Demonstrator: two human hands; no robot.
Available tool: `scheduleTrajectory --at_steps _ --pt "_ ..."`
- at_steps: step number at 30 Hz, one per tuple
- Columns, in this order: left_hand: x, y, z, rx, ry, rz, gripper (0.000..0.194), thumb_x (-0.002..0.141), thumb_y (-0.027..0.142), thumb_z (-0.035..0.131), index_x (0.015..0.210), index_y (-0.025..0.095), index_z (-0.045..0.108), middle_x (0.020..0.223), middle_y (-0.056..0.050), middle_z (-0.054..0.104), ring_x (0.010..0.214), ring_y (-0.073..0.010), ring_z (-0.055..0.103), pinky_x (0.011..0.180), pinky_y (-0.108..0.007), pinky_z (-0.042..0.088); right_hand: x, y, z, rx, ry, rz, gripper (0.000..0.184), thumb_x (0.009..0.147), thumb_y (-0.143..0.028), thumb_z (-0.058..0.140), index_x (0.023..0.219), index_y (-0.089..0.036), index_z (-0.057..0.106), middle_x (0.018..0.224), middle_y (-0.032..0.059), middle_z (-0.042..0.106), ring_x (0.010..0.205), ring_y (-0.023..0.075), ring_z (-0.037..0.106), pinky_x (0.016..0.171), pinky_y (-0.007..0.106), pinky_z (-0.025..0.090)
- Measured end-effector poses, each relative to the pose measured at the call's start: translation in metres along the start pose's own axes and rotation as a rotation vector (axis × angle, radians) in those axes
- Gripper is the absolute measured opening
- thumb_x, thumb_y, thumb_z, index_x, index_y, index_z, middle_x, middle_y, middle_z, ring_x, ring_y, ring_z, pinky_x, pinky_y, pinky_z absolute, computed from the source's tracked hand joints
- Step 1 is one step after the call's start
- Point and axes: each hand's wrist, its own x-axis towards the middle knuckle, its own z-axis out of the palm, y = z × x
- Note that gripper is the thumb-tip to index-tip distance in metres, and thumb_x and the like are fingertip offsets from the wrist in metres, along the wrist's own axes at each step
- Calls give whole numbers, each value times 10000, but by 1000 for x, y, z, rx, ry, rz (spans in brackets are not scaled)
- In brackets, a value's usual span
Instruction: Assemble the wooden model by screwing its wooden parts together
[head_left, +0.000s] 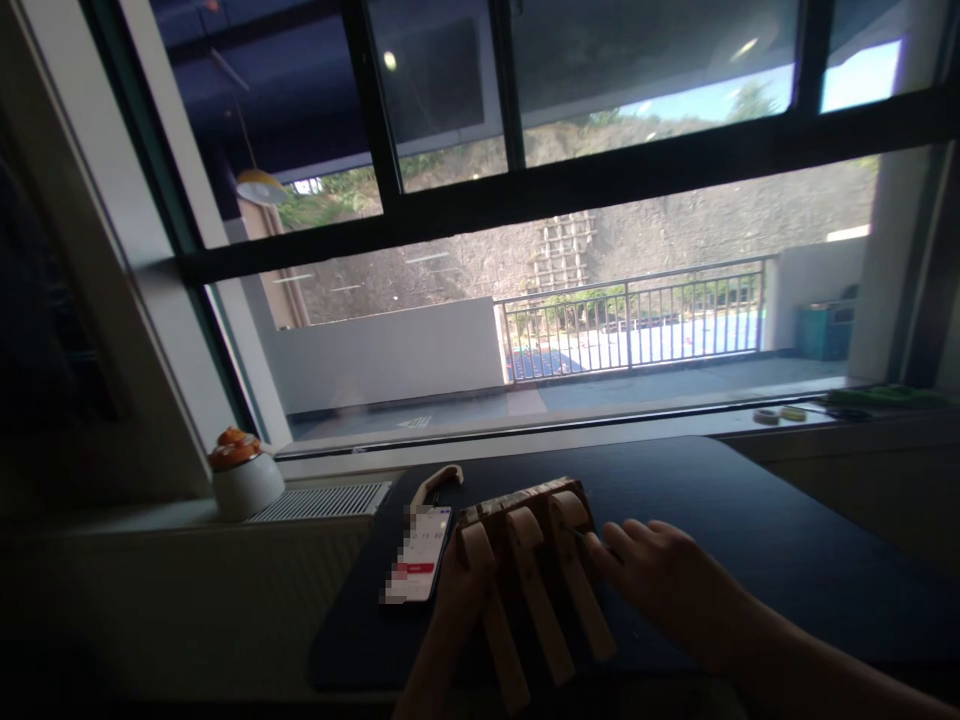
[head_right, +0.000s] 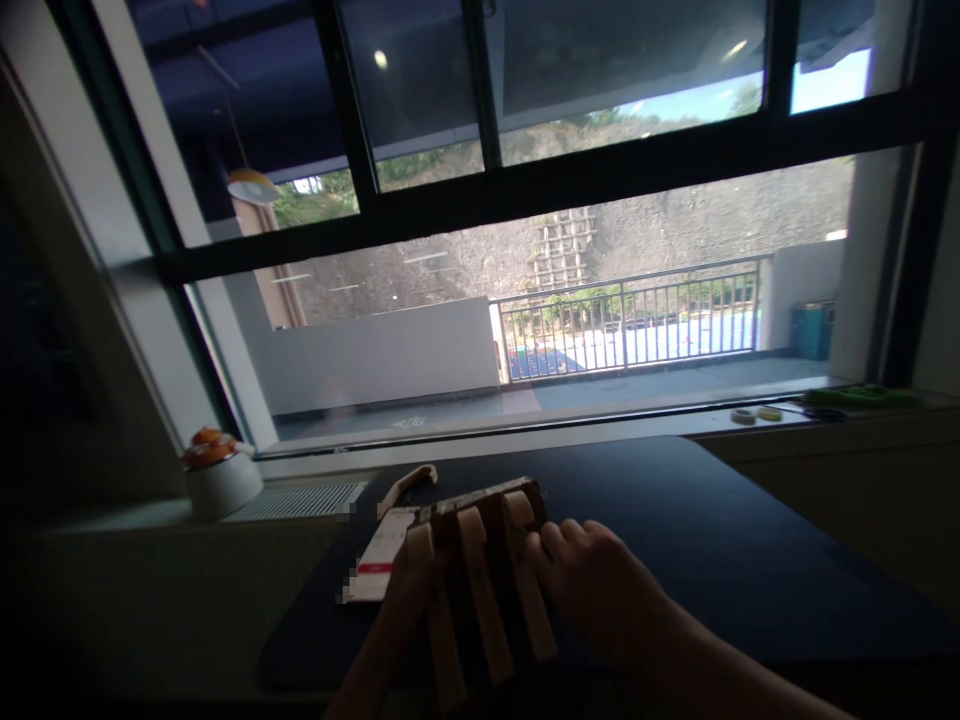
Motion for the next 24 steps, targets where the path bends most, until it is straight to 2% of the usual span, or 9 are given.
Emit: scheduleTrajectory --at_steps 5,12,15,20,22,24 --pt "-6 10 3 -5 -9 42 402 588 243 726 971 149 650 901 -67 718 868 -271 660 731 -330 536 -1 -4 -1 1 3 0 319 622 34 524 857 -182 525 637 -9 576 523 153 497 505 319 204" --pt "-11 18 8 29 -24 134 389 604 189 682 990 155 643 945 -71 715 895 -268 653 773 -340 529 -1 -9 -2 85 11 114 289 582 47 526 713 -208 493 573 -27 546 449 148 495 469 316 181" --pt "-11 17 8 33 -13 144 377 595 196 689 967 155 647 948 -74 714 904 -274 651 784 -349 527 -5 -11 -2 188 -17 241 236 666 18 543 704 -214 526 555 -36 563 430 140 524 460 304 204" --pt "-11 16 8 11 -6 132 346 583 217 677 923 156 650 928 -69 713 891 -265 652 772 -342 529 -12 -13 -2 341 -235 489 119 876 -183 489 848 -232 594 666 -24 680 559 168 655 489 286 274" --pt "-10 14 7 14 -4 131 332 591 229 670 914 155 648 932 -70 710 903 -268 648 780 -346 526 -12 -13 -1 361 -276 546 145 907 -242 463 868 -243 602 675 -21 692 600 181 673 505 285 295" --pt "-9 13 7 34 8 116 337 592 236 676 917 155 643 932 -70 708 912 -273 646 779 -350 524 -10 -13 -2 351 -287 547 149 910 -228 460 878 -243 604 688 -16 690 599 176 670 504 282 299"
